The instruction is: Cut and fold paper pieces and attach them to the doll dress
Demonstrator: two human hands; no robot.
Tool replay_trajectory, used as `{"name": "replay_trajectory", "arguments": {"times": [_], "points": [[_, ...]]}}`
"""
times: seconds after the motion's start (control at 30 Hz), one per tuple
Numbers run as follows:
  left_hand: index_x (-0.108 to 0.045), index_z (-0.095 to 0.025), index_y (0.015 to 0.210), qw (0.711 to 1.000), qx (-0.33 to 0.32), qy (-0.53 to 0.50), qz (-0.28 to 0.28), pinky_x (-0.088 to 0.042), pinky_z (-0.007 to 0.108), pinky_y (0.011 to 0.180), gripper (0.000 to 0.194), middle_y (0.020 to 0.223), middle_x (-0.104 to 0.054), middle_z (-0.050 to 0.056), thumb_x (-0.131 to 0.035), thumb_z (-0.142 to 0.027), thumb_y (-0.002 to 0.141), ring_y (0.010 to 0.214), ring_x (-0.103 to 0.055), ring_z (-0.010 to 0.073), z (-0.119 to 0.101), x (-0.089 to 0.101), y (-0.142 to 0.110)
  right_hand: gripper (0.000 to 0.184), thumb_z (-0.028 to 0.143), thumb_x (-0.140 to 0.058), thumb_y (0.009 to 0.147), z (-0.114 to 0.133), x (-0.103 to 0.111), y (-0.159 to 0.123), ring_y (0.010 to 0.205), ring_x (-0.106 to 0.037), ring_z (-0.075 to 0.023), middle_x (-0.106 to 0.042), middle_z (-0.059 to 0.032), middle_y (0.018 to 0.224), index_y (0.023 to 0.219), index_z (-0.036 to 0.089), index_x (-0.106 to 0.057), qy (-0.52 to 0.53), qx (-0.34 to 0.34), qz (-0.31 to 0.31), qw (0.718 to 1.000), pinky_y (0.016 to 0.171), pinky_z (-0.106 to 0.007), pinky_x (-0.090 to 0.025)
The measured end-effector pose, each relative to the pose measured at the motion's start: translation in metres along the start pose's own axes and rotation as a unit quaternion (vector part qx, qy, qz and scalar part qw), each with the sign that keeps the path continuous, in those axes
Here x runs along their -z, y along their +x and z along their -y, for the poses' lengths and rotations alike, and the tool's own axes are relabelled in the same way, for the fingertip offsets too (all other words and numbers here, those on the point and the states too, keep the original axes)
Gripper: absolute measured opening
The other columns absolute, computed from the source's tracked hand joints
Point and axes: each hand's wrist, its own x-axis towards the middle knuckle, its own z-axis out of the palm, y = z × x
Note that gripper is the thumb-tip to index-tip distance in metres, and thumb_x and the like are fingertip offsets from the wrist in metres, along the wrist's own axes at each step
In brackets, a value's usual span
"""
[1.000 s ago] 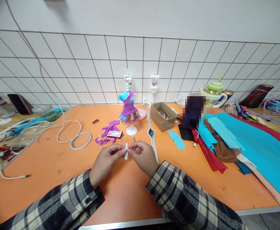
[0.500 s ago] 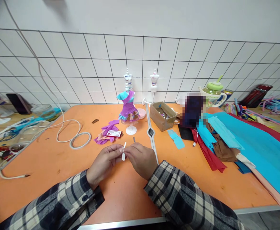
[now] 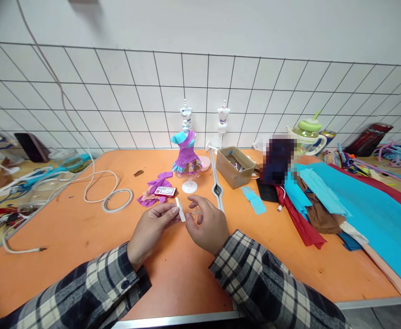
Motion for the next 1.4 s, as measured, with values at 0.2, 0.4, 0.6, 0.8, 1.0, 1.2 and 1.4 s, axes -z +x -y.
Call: {"name": "replay_trajectory", "arguments": {"times": [0.2, 0.4, 0.6, 0.8, 1.0, 1.2, 1.4], "points": [[-0.076, -0.013, 0.084, 0.999, 0.026, 0.032, 0.026, -0.053, 0.032, 0.081, 0.032, 0.079, -0.075, 0.007, -0.083, -0.038, 0.064, 0.077, -0.067, 0.0184, 0.001, -0.002, -0.002, 0.011, 0.027, -0.064, 0.078, -0.010, -0.004, 0.007, 0.053, -0.048, -0.0109, -0.065, -0.0019, 0.073, 0.082, 0.018, -0.069, 0.131, -0.099, 0.017, 0.986, 0.050, -0.024, -0.042], [-0.075, -0.014, 0.078, 0.997, 0.010, 0.078, 0.025, -0.054, 0.031, 0.076, 0.030, 0.076, -0.074, 0.006, -0.082, -0.040, 0.065, 0.073, -0.067, 0.0178, 0.001, 0.000, -0.002, 0.008, 0.026, -0.064, 0.077, -0.010, -0.005, 0.007, 0.055, -0.046, -0.0107, -0.061, -0.0005, 0.069, 0.076, 0.018, -0.065, 0.153, -0.106, 0.045, 0.981, 0.052, -0.023, -0.041], [-0.072, -0.013, 0.070, 0.995, -0.011, 0.095, 0.014, -0.052, 0.027, 0.069, 0.020, 0.067, -0.070, 0.003, -0.080, -0.031, 0.064, 0.066, -0.063, 0.0158, 0.002, -0.001, -0.004, 0.003, 0.018, -0.060, 0.077, -0.001, -0.002, 0.003, 0.057, -0.048, -0.0105, -0.057, 0.0007, 0.070, 0.074, 0.019, -0.060, 0.015, 0.008, 0.056, 0.998, 0.054, -0.023, -0.038], [-0.071, -0.012, 0.071, 0.999, 0.017, 0.027, 0.032, -0.050, 0.027, 0.072, 0.022, 0.069, -0.069, 0.003, -0.079, -0.033, 0.067, 0.067, -0.061, 0.0142, 0.004, 0.000, -0.003, 0.010, 0.019, -0.054, 0.089, -0.002, 0.002, -0.002, 0.075, -0.060, -0.0134, -0.066, -0.0036, 0.085, 0.089, 0.021, -0.064, -0.118, 0.180, 0.035, 0.976, 0.062, -0.023, -0.042], [-0.073, -0.013, 0.079, 1.000, -0.009, 0.007, 0.007, -0.050, 0.028, 0.077, 0.027, 0.075, -0.071, 0.004, -0.081, -0.036, 0.068, 0.072, -0.062, 0.0151, -0.001, -0.001, -0.003, 0.008, 0.027, -0.061, 0.088, -0.002, -0.002, -0.004, 0.059, -0.056, -0.0112, -0.067, -0.0019, 0.086, 0.095, 0.022, -0.062, -0.054, 0.101, -0.023, 0.993, 0.058, -0.025, -0.045], [-0.072, -0.013, 0.082, 1.000, -0.019, 0.006, -0.004, -0.051, 0.029, 0.078, 0.025, 0.077, -0.072, 0.004, -0.079, -0.034, 0.070, 0.073, -0.064, 0.0153, 0.001, 0.001, -0.002, 0.030, 0.028, -0.065, 0.081, -0.001, -0.002, -0.001, 0.046, -0.045, -0.0070, -0.066, -0.0016, 0.091, 0.110, 0.022, -0.060, 0.024, 0.006, 0.011, 1.000, 0.047, -0.023, -0.040], [-0.073, -0.014, 0.087, 0.999, -0.011, 0.043, 0.018, -0.050, 0.031, 0.082, 0.027, 0.087, -0.075, 0.007, -0.081, -0.032, 0.069, 0.081, -0.068, 0.0196, 0.001, 0.000, -0.002, 0.008, 0.026, -0.066, 0.079, -0.009, -0.003, 0.006, 0.050, -0.046, -0.0097, -0.065, -0.0013, 0.077, 0.083, 0.020, -0.070, 0.101, -0.055, 0.016, 0.993, 0.050, -0.024, -0.041]]}}
